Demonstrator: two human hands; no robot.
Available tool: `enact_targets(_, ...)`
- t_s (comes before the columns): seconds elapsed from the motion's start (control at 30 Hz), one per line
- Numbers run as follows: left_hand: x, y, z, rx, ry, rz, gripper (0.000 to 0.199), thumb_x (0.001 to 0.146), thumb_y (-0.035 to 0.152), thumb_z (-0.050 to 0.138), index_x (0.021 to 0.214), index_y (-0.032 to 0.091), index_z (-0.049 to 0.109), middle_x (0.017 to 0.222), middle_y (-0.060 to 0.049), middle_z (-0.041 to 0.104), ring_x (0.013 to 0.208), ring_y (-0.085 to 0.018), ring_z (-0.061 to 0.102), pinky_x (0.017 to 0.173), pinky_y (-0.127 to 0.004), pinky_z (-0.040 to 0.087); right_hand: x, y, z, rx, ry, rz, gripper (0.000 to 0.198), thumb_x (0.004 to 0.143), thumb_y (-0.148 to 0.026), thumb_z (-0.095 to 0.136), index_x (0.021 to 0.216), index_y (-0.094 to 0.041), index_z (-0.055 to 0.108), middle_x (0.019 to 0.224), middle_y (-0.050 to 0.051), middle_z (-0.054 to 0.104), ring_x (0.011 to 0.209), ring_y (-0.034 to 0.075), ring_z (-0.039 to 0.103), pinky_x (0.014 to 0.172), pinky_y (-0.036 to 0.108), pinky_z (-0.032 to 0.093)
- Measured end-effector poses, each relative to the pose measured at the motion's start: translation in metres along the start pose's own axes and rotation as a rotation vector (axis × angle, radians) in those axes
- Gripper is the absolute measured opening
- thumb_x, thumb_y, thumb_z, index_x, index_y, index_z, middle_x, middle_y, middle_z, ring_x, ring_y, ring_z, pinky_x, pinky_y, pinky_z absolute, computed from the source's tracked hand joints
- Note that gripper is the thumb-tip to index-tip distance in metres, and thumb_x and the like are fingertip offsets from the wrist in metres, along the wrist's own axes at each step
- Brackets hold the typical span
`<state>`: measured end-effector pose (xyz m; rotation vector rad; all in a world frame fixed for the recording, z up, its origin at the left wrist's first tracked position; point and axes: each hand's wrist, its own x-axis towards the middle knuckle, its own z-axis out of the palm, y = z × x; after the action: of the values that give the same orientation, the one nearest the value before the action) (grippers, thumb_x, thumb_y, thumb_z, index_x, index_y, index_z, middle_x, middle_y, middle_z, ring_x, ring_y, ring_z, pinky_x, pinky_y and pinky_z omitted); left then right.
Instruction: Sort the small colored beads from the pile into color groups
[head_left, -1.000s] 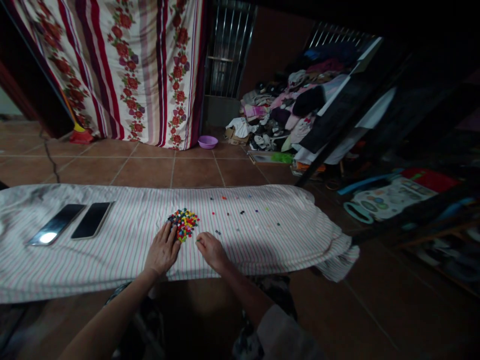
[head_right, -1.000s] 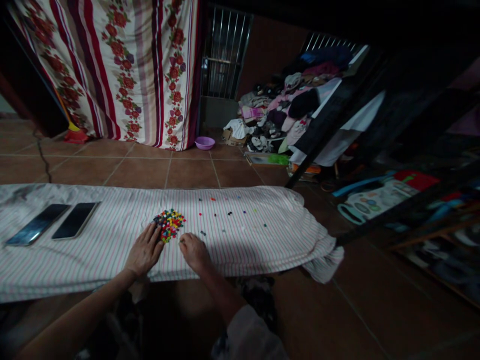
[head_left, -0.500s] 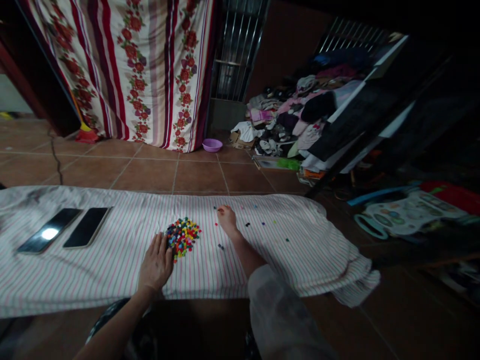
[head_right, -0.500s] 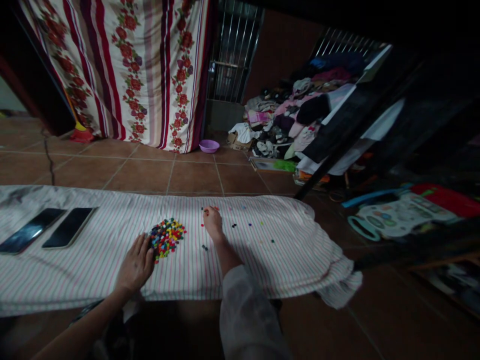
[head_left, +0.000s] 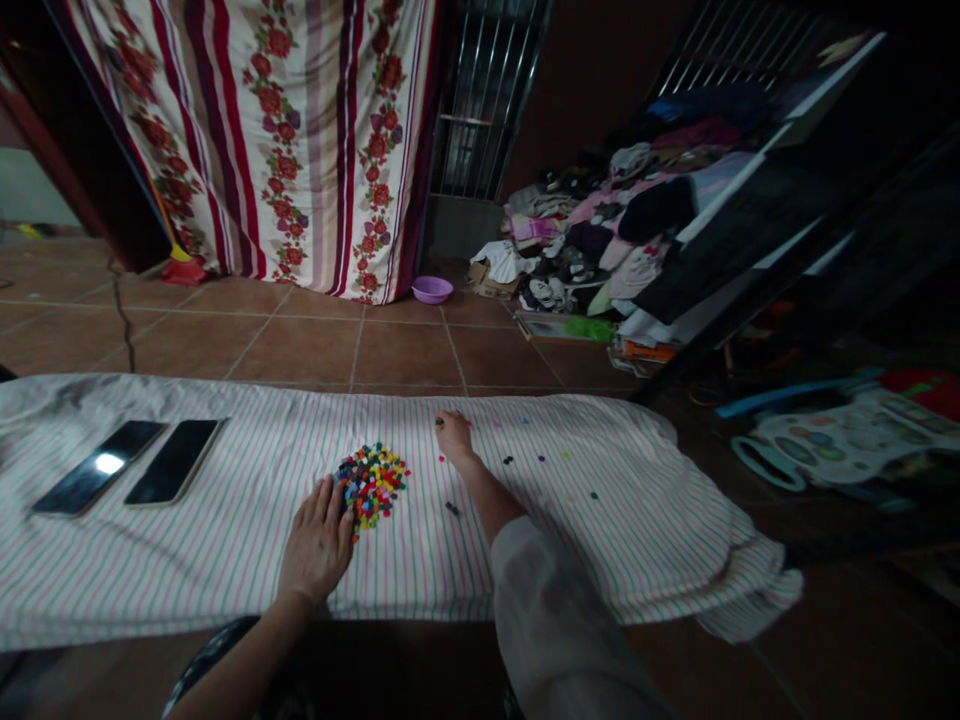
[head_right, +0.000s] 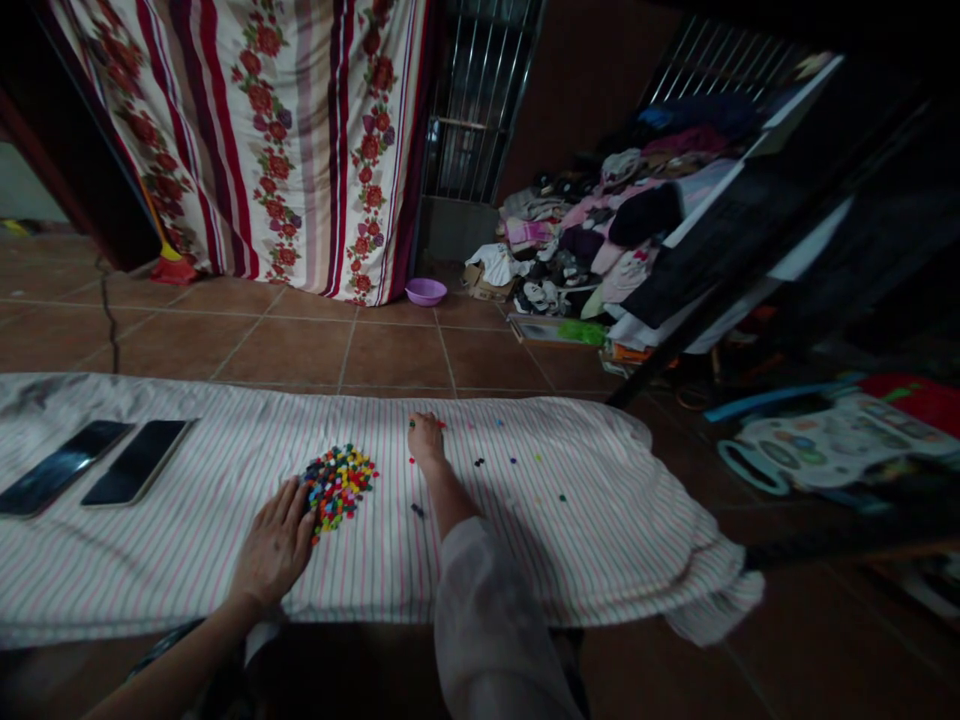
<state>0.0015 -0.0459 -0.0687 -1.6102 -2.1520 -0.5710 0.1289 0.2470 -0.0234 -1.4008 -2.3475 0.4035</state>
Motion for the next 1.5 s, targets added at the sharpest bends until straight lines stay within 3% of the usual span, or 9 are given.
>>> enact_targets(0.33,0.001,0.001,-0.002,-0.023,0.007,-0.013,0.054,0.096,0.035,0.028,0.142,0.013,0.046,0.141,-0.017,0.054,0.141,-0.031,0.040,0.106,-0.051,0.043,-0.005,-0.002,0.001,0.081,0.010,-0.085,0.029,0.085,-0.006,0.053,0.102,-0.019,0.074,0.104,0.010,0.071,0.102,0.019,0.062,0.092,0.028,0.044)
enact_targets(0.6,0.002,0.003,-0.003,0.012,0.016,-0.037,0.054,0.097,0.039,0.027,0.140,0.012,0.048,0.140,-0.017,0.056,0.138,-0.031,0.044,0.105,-0.048,0.044,-0.005,-0.001,0.004,0.051,0.041,-0.042,0.026,0.085,-0.009,0.056,0.095,-0.022,0.076,0.098,0.008,0.069,0.095,0.019,0.062,0.088,0.027,0.046)
enact_targets(0.97,0.006,0.006,-0.007,0.017,0.050,-0.061,0.056,0.098,0.037,0.028,0.146,0.009,0.037,0.138,-0.020,0.056,0.134,-0.031,0.048,0.104,-0.047,0.045,-0.008,-0.004,-0.014,0.062,0.002,-0.018,0.034,0.085,-0.008,0.054,0.112,-0.019,0.072,0.110,0.010,0.066,0.100,0.020,0.062,0.091,0.028,0.045)
enact_targets(1.13,0.005,0.004,-0.007,-0.002,0.018,-0.073,0.054,0.097,0.037,0.029,0.139,0.007,0.046,0.139,-0.021,0.055,0.136,-0.031,0.046,0.105,-0.047,0.044,-0.029,-0.017,-0.023,0.136,-0.005,-0.120,0.031,0.087,-0.010,0.052,0.108,-0.021,0.072,0.107,0.006,0.067,0.097,0.017,0.061,0.089,0.026,0.045)
enact_targets(1.33,0.005,0.003,-0.007,-0.027,-0.079,-0.076,0.051,0.096,0.035,0.028,0.131,0.008,0.054,0.138,-0.020,0.057,0.138,-0.032,0.043,0.109,-0.050,0.040,-0.077,-0.035,-0.015,0.126,-0.237,-0.232,0.022,0.089,-0.016,0.055,0.102,-0.021,0.072,0.100,0.005,0.069,0.091,0.015,0.063,0.082,0.023,0.044)
enact_targets(1.5,0.006,0.004,-0.007,-0.024,-0.023,-0.094,0.053,0.096,0.036,0.028,0.133,0.005,0.052,0.137,-0.022,0.057,0.136,-0.032,0.046,0.106,-0.050,0.042,-0.104,-0.044,-0.010,0.021,-0.263,-0.226,0.024,0.090,-0.012,0.053,0.105,-0.020,0.070,0.106,0.007,0.068,0.100,0.016,0.060,0.085,0.023,0.042)
